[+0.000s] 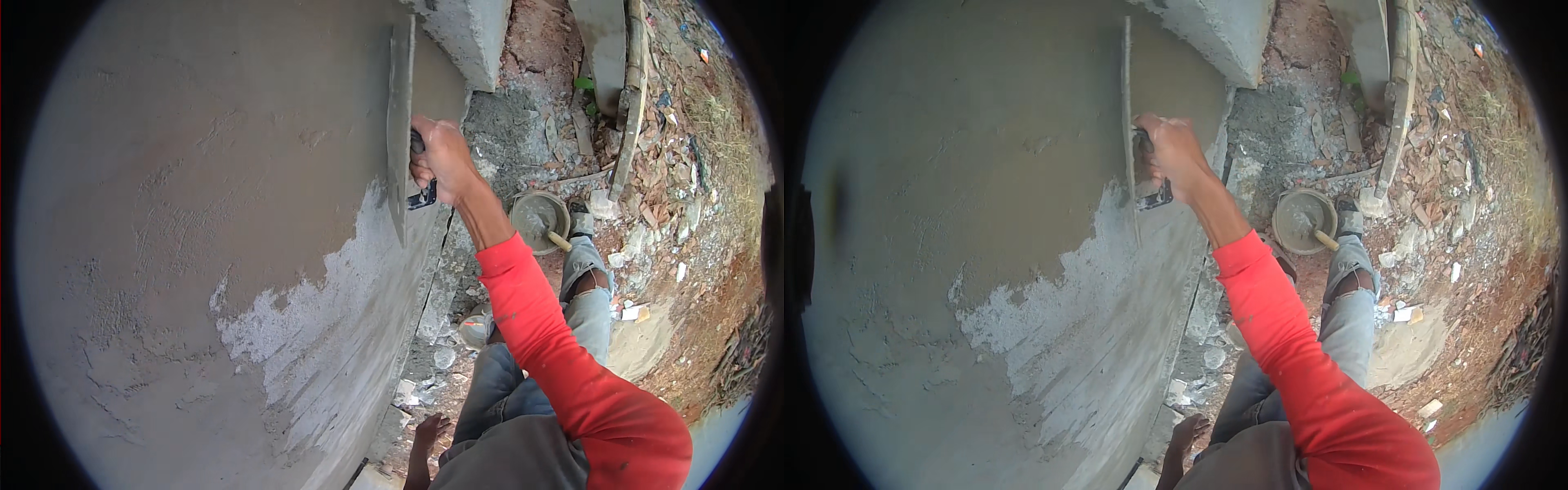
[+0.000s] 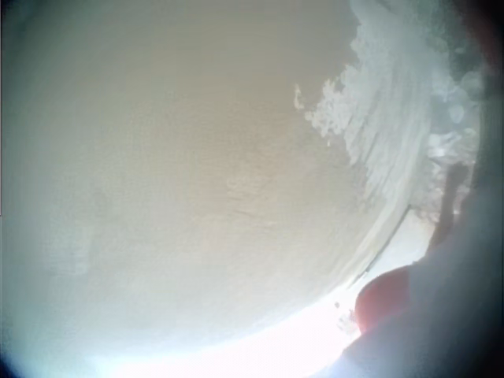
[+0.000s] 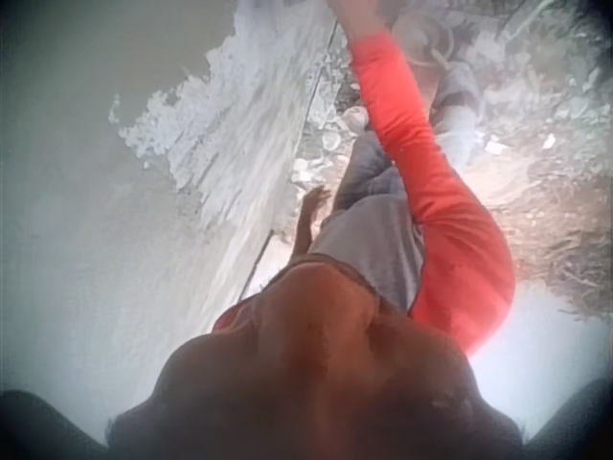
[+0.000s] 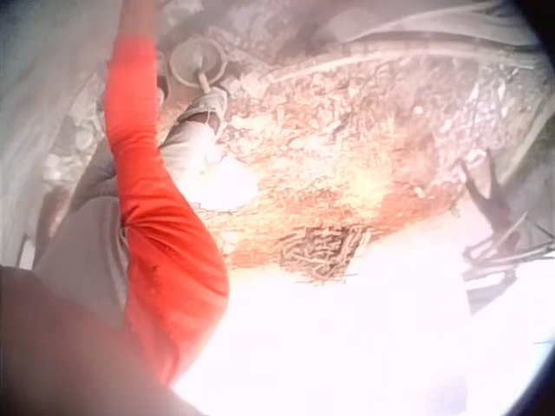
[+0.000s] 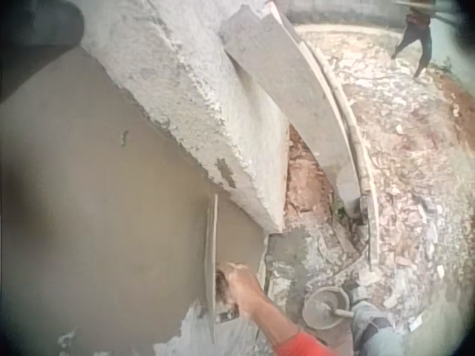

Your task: The person applies plaster to a concrete wall using a trowel and a hawk, then brushes the surface with a wet brush.

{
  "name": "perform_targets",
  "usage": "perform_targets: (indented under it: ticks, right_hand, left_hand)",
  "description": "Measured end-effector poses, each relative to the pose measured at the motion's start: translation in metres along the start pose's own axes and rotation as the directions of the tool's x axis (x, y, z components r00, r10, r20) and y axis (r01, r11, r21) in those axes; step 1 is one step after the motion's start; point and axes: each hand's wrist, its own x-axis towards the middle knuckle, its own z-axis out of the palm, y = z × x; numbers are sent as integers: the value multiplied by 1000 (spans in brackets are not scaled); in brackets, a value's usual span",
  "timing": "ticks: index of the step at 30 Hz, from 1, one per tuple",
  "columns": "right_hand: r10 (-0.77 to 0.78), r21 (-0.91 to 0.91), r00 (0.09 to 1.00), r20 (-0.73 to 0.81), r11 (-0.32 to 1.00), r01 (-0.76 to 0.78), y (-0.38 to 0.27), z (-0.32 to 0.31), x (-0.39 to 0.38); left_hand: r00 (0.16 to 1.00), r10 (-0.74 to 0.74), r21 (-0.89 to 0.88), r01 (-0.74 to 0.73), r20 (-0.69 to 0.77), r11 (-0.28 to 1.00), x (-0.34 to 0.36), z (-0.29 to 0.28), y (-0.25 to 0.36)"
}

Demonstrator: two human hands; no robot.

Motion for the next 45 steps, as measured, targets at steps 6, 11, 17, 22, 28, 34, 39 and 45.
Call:
perform_targets:
  ticks: [6,11,17,22,28,34,39,45]
  right_hand:
    - [-559,-351,769,310,685,639,9,107,-105]
    - [-534,-465,794,292,646,605,19,52,-92]
    - [-842,-799,539,11,317,511,9,-91,95]
    - [-933,-789,358,-31,243,565,-14,-78,165]
    - [-870,-590,458,182,276,758,83,-42,63]
    - [74,-85,820,-568,985,-148,102,-133,121]
    - [273,75,826,-493,959,-272,97,-128,149]
    - [162,-28,858,-488,979,-201,59,-83,116]
  left_hand:
    - [967,254,45,-255,22,966,-9,23,94]
    - [923,384,14,-384,-26,923,-15,13,118]
    - [929,316,227,-272,-190,935,12,8,39]
    - [962,250,200,-226,-105,953,28,6,-52]
    - [981,193,-80,-190,33,978,39,-20,-55]
    - [950,278,-37,-286,-138,958,6,41,69]
    - [943,293,24,-293,-158,956,3,52,58]
    - [987,123,39,-119,-104,992,11,50,34]
